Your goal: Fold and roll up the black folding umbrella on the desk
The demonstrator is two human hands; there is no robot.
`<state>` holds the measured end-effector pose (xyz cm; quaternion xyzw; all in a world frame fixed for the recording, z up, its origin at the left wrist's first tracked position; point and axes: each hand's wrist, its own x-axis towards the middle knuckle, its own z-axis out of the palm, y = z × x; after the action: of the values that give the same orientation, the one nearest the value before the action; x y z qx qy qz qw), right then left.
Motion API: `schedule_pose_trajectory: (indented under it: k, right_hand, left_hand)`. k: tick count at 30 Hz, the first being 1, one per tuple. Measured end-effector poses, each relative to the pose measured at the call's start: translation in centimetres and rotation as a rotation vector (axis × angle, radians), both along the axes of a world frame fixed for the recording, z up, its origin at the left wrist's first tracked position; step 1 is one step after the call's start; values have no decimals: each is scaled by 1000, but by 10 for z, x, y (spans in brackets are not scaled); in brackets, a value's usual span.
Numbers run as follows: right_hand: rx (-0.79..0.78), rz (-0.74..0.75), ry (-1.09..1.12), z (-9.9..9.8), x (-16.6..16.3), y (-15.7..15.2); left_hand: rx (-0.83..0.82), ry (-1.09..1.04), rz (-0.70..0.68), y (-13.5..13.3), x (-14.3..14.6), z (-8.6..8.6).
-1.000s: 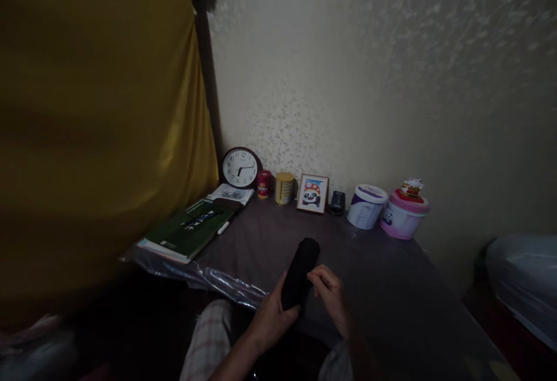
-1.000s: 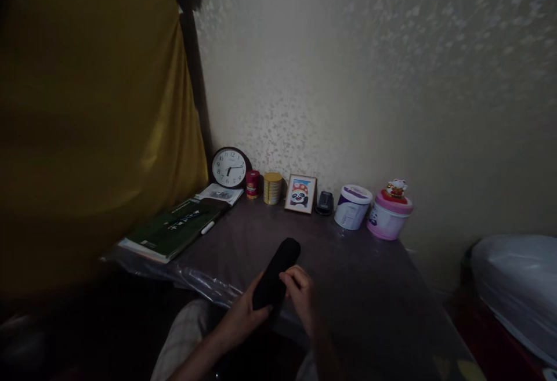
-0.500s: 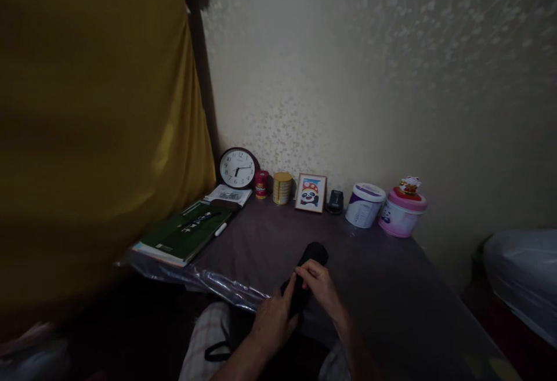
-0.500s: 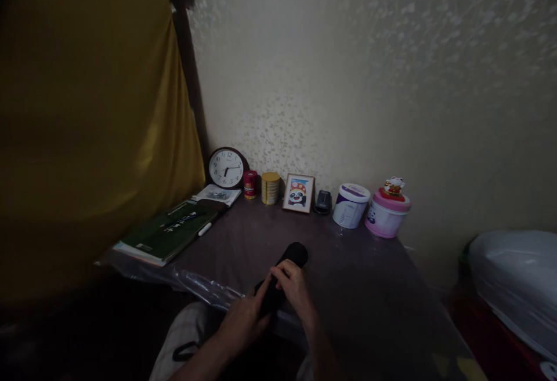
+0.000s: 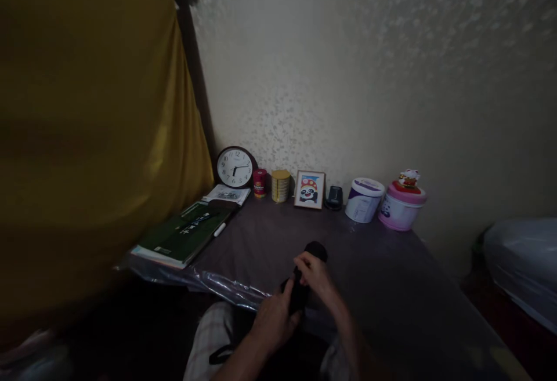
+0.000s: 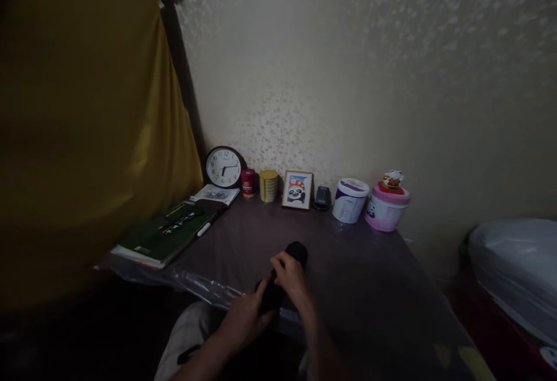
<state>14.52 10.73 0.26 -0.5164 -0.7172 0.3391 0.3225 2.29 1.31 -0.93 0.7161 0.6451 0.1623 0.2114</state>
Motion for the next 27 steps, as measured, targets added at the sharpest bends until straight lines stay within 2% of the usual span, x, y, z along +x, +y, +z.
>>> schedule_pose_trajectory:
  k: [3, 7, 13, 16, 23, 27]
  right_hand:
    - [0, 3, 147, -3, 9, -2]
    - [136, 112, 124, -6, 10, -8]
    - [53, -9, 297, -15, 10, -2]
    - [69, -11, 303, -14, 14, 0]
    - [143, 64, 262, -2, 15, -6]
    - [235, 166, 163, 1, 17, -11]
  left_hand:
    - [-20, -55, -4, 2, -4, 0]
    - [-42, -120, 10, 4, -9, -1]
    - [-41, -242, 39, -10, -16, -1]
    - [-37, -277, 55, -23, -16, 3]
    - [-164, 196, 139, -41, -4, 15]
    - [-163, 300, 134, -41, 2, 11]
